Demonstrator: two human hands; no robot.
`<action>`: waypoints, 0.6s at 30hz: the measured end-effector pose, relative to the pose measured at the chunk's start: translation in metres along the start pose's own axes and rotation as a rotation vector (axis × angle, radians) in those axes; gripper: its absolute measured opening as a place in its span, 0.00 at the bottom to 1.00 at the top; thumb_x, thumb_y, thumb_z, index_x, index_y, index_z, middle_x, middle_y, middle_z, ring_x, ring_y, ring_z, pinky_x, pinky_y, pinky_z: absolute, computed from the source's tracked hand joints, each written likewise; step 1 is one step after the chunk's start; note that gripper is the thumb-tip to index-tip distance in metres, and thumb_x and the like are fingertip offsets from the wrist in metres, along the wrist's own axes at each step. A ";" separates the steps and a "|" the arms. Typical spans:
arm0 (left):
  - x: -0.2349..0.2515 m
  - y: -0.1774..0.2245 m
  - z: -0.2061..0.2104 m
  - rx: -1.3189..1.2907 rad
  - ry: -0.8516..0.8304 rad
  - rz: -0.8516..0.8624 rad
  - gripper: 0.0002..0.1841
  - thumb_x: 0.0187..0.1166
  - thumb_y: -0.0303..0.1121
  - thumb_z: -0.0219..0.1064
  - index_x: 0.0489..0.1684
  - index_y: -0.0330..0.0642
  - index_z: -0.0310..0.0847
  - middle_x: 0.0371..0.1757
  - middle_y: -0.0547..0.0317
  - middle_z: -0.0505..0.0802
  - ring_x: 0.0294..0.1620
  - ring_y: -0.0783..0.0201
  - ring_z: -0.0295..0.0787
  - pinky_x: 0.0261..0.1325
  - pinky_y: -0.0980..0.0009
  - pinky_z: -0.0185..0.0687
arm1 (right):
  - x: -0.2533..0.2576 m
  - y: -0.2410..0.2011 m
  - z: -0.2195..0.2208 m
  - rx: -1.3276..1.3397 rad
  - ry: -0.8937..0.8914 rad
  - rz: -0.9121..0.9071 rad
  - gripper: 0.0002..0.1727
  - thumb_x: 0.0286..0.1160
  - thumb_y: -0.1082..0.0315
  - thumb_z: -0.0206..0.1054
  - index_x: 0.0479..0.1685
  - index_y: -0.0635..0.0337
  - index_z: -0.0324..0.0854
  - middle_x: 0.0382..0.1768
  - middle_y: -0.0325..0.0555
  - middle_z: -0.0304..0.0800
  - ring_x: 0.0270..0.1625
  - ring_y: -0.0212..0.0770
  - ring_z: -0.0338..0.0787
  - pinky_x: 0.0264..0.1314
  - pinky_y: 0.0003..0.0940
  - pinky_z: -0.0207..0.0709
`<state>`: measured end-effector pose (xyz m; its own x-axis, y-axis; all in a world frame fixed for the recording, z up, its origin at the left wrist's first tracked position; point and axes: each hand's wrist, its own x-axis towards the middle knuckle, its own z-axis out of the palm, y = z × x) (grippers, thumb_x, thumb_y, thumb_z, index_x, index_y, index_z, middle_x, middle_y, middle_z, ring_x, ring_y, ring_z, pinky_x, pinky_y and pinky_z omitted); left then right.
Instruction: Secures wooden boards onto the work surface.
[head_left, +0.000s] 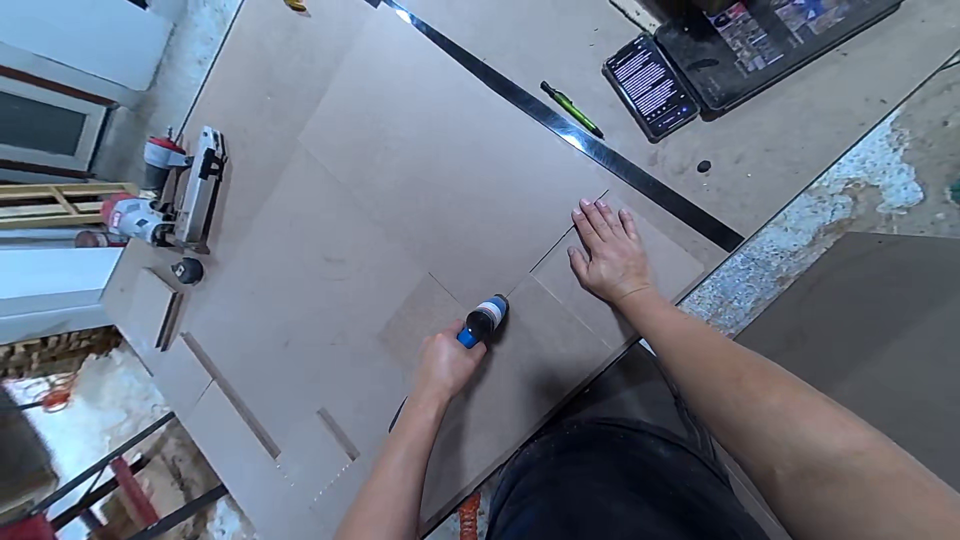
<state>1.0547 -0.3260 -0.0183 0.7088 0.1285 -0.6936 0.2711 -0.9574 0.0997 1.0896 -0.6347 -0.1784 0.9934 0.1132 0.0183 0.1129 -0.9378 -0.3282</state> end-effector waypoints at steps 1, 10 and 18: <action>0.002 0.004 -0.001 0.010 -0.004 -0.002 0.12 0.67 0.47 0.77 0.41 0.53 0.90 0.29 0.60 0.93 0.35 0.58 0.92 0.42 0.49 0.87 | 0.000 0.000 0.000 0.000 0.004 -0.001 0.38 0.85 0.42 0.41 0.95 0.44 0.55 0.96 0.36 0.51 0.97 0.44 0.48 0.96 0.58 0.36; 0.009 0.040 -0.004 0.013 0.014 0.003 0.13 0.69 0.47 0.77 0.43 0.53 0.91 0.31 0.58 0.93 0.37 0.57 0.93 0.44 0.47 0.87 | 0.000 0.001 -0.001 0.022 0.011 0.002 0.38 0.86 0.43 0.42 0.95 0.45 0.56 0.96 0.36 0.52 0.97 0.45 0.49 0.96 0.58 0.38; 0.012 0.061 -0.004 0.014 0.025 -0.004 0.12 0.68 0.48 0.77 0.42 0.55 0.90 0.30 0.60 0.93 0.35 0.57 0.92 0.41 0.46 0.86 | 0.000 0.001 -0.001 0.022 0.016 -0.002 0.38 0.85 0.44 0.42 0.95 0.45 0.55 0.96 0.35 0.50 0.97 0.44 0.48 0.96 0.57 0.37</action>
<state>1.0822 -0.3822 -0.0179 0.7240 0.1389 -0.6757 0.2650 -0.9604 0.0865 1.0900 -0.6364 -0.1780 0.9934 0.1100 0.0339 0.1149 -0.9300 -0.3490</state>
